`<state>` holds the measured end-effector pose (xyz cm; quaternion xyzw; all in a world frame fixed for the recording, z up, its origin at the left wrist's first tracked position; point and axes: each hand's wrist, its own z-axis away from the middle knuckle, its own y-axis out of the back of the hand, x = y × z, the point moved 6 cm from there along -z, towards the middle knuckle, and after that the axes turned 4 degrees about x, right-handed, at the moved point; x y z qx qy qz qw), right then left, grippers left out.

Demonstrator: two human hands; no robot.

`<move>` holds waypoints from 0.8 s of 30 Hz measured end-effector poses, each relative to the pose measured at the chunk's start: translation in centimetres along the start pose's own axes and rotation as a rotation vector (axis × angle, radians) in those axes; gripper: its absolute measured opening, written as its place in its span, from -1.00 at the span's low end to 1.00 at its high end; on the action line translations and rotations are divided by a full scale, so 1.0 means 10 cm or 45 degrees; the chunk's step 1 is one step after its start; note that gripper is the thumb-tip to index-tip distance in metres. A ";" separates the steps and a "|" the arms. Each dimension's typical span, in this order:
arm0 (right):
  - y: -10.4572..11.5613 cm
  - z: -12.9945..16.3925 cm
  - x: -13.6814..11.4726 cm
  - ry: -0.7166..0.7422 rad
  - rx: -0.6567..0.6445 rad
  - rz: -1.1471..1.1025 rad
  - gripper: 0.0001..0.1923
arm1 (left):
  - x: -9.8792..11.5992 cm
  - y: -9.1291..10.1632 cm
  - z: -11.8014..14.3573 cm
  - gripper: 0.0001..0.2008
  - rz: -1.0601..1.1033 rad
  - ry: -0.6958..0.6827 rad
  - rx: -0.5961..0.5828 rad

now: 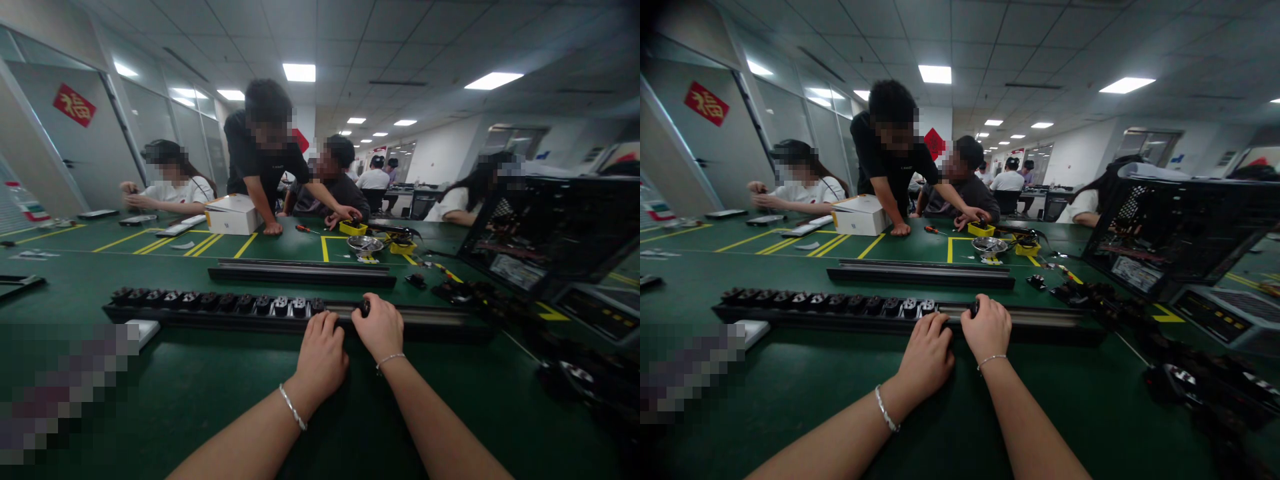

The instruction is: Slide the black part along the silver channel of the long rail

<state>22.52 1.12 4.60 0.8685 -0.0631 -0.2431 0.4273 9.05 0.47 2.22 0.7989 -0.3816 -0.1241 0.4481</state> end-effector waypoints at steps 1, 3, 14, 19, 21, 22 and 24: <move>0.00 0.00 0.00 -0.003 0.000 -0.002 -0.66 | 0.00 0.00 0.00 -0.75 0.000 -0.001 -0.004; 0.01 0.00 0.00 -0.008 0.001 -0.007 -0.66 | 0.00 0.00 0.00 -0.75 0.002 -0.003 -0.003; 0.02 0.00 0.00 0.008 -0.021 -0.022 -0.67 | 0.00 -0.01 0.00 -0.75 0.015 -0.001 0.006; 0.02 -0.01 0.00 0.028 -0.027 0.002 -0.71 | 0.00 -0.01 0.00 -0.75 0.013 -0.002 0.006; 0.02 -0.01 0.01 0.039 -0.022 0.014 -0.72 | 0.00 -0.01 0.00 -0.76 0.011 -0.005 0.011; 0.02 -0.01 0.01 0.045 -0.018 0.017 -0.73 | 0.00 -0.01 0.00 -0.76 0.009 -0.006 0.013; 0.02 -0.01 0.02 0.060 -0.012 0.018 -0.74 | 0.00 -0.01 0.00 -0.76 0.005 -0.004 0.008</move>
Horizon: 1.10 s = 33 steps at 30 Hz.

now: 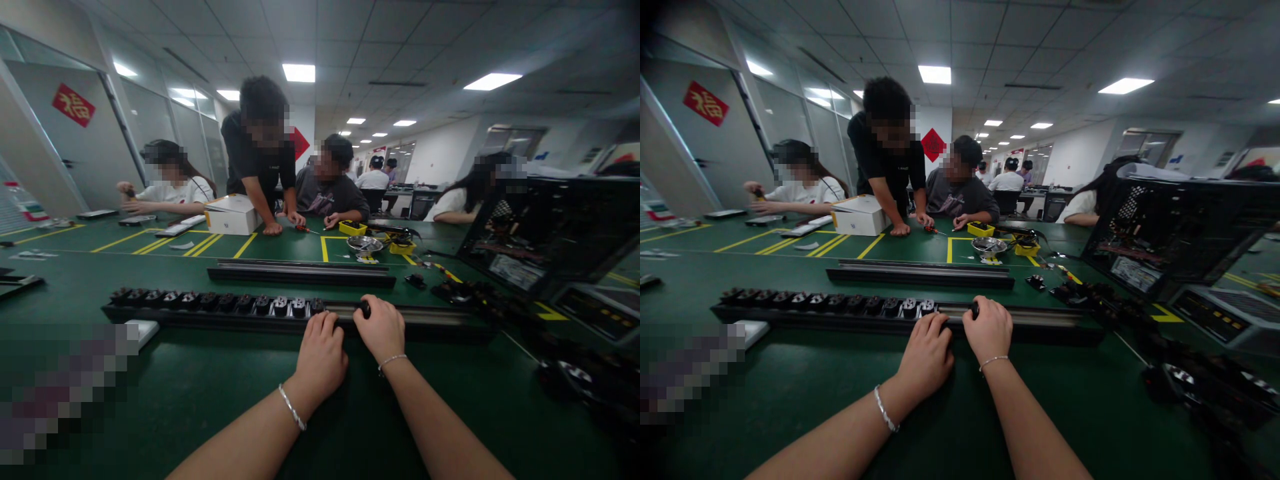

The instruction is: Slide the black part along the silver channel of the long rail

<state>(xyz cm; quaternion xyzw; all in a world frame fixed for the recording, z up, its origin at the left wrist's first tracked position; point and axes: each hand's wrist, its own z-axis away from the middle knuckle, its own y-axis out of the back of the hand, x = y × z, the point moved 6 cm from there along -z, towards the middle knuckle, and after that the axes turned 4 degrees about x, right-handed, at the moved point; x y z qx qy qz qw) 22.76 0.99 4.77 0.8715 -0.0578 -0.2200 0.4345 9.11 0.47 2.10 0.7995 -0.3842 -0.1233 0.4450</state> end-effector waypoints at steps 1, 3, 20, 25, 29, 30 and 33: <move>0.00 0.00 0.00 0.009 0.001 -0.002 -0.74 | 0.00 0.00 0.00 -0.76 -0.001 0.002 -0.005; 0.00 0.00 0.01 0.023 0.000 -0.007 -0.74 | 0.00 0.00 0.00 -0.76 -0.003 0.005 -0.016; 0.00 0.01 0.02 -0.044 0.040 -0.019 -0.64 | 0.01 0.01 0.00 -0.75 0.005 -0.001 -0.004; 0.00 0.02 0.02 -0.030 0.050 -0.018 -0.66 | 0.00 0.01 -0.01 -0.76 0.000 0.008 -0.017; -0.01 0.02 0.02 -0.021 0.041 -0.014 -0.69 | 0.00 0.01 -0.01 -0.77 -0.005 0.009 -0.031; -0.01 0.02 0.02 -0.021 0.040 -0.014 -0.70 | 0.01 0.01 -0.01 -0.77 -0.005 0.007 -0.033; -0.01 0.01 0.03 -0.025 0.044 -0.023 -0.69 | 0.00 0.02 -0.01 -0.76 0.005 0.007 -0.030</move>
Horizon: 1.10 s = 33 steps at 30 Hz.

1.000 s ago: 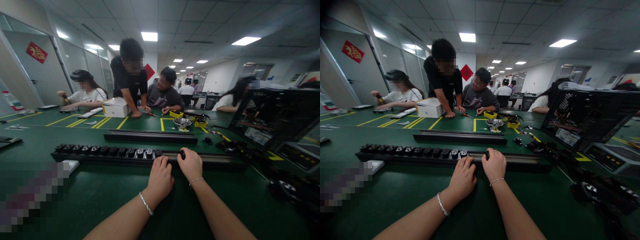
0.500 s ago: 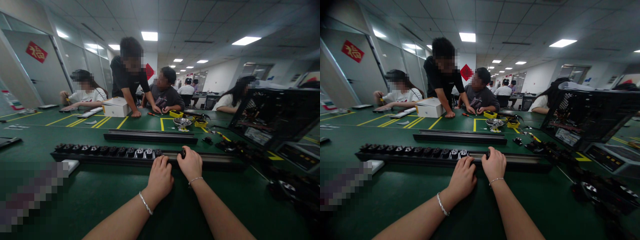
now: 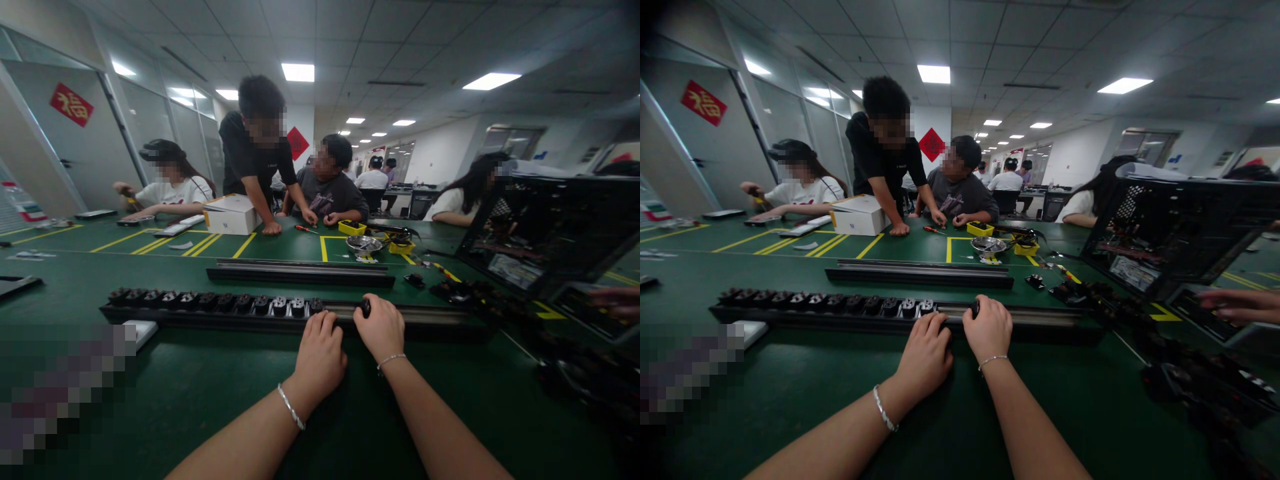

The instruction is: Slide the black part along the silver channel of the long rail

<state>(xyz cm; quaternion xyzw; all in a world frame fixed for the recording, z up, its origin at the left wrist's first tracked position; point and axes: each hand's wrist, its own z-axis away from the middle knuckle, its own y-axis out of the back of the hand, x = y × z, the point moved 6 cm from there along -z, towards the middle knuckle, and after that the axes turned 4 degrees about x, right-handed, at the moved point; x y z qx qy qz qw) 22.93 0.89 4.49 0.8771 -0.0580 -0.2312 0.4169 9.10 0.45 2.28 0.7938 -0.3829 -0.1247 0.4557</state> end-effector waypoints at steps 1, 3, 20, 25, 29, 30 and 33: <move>0.00 0.00 0.00 -0.003 0.003 -0.004 -0.68 | 0.00 0.00 0.00 -0.76 0.004 0.001 -0.001; 0.00 0.00 0.01 -0.011 0.004 -0.006 -0.66 | 0.00 0.00 0.00 -0.76 0.006 0.003 -0.004; 0.04 -0.03 0.05 -0.041 -0.025 0.021 -0.64 | 0.00 0.00 0.00 -0.78 0.007 -0.011 0.018; 0.03 -0.03 0.06 -0.046 -0.013 0.016 -0.64 | 0.00 -0.01 0.00 -0.77 0.010 0.003 0.021; 0.04 -0.02 0.06 -0.049 0.008 0.013 -0.63 | 0.00 -0.01 0.00 -0.76 0.004 -0.001 0.018; 0.04 -0.02 0.06 -0.048 0.008 0.013 -0.63 | 0.00 -0.01 0.00 -0.76 0.004 -0.004 0.019; 0.05 -0.02 0.05 -0.047 -0.001 0.018 -0.63 | 0.00 -0.01 0.00 -0.77 -0.007 -0.012 0.022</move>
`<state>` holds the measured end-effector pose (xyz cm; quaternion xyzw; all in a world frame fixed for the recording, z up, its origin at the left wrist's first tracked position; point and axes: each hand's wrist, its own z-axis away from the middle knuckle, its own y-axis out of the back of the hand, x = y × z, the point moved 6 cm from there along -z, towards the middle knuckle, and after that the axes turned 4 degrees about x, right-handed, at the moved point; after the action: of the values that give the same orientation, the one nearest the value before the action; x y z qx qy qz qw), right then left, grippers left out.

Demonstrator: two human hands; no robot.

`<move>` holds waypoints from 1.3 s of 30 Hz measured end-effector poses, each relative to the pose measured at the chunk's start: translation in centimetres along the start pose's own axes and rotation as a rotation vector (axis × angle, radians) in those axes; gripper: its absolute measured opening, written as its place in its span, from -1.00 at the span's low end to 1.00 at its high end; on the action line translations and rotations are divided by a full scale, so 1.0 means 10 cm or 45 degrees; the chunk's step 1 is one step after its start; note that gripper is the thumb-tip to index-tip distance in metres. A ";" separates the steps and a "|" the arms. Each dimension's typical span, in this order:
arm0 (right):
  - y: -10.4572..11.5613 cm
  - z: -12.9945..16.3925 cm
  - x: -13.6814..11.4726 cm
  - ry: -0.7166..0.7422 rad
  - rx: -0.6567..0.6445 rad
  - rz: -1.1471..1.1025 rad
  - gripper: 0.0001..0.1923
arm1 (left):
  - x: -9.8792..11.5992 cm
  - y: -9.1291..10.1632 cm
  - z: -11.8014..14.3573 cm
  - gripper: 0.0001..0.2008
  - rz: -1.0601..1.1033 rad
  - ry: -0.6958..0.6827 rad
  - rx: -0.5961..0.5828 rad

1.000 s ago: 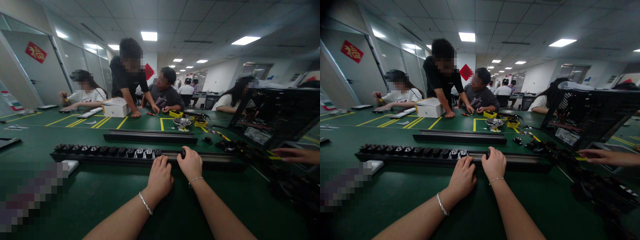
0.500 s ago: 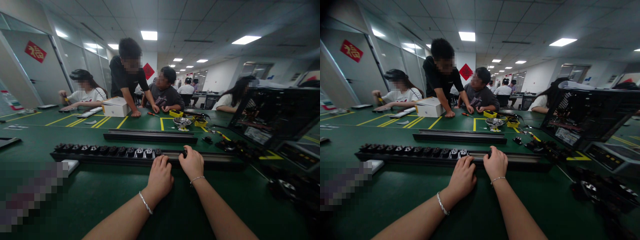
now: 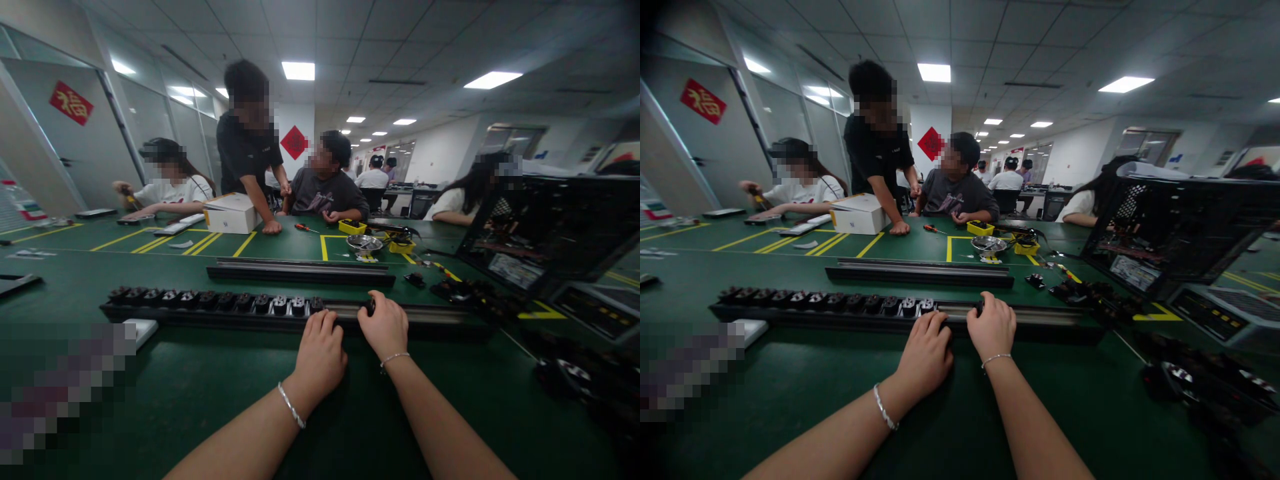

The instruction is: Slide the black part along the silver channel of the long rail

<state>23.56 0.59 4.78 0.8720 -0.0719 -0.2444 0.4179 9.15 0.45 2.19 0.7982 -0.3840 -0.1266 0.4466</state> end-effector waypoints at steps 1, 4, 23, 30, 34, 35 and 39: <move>0.00 0.00 0.00 -0.002 -0.004 0.005 -0.62 | 0.00 0.00 0.00 -0.77 -0.005 0.000 -0.001; 0.00 0.01 0.00 -0.011 -0.012 0.023 -0.62 | 0.00 0.00 0.00 -0.78 -0.014 0.000 -0.006; 0.01 0.00 0.04 -0.028 -0.005 -0.002 -0.62 | 0.00 0.00 0.00 -0.77 -0.010 -0.002 -0.017; 0.00 0.00 0.12 -0.020 0.052 0.016 -0.63 | 0.00 0.00 0.00 -0.77 -0.007 0.002 -0.006; 0.00 0.00 0.13 -0.024 0.056 0.012 -0.63 | 0.00 0.00 0.00 -0.77 -0.001 0.002 -0.007; 0.00 -0.01 0.13 -0.025 0.058 0.013 -0.63 | 0.01 0.00 0.00 -0.77 -0.004 0.002 -0.010; 0.01 -0.01 0.13 -0.037 0.042 0.018 -0.63 | 0.01 0.01 0.00 -0.77 -0.018 0.007 -0.022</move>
<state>24.75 0.17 4.43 0.8747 -0.0881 -0.2528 0.4041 9.22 0.34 2.27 0.7972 -0.3761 -0.1310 0.4537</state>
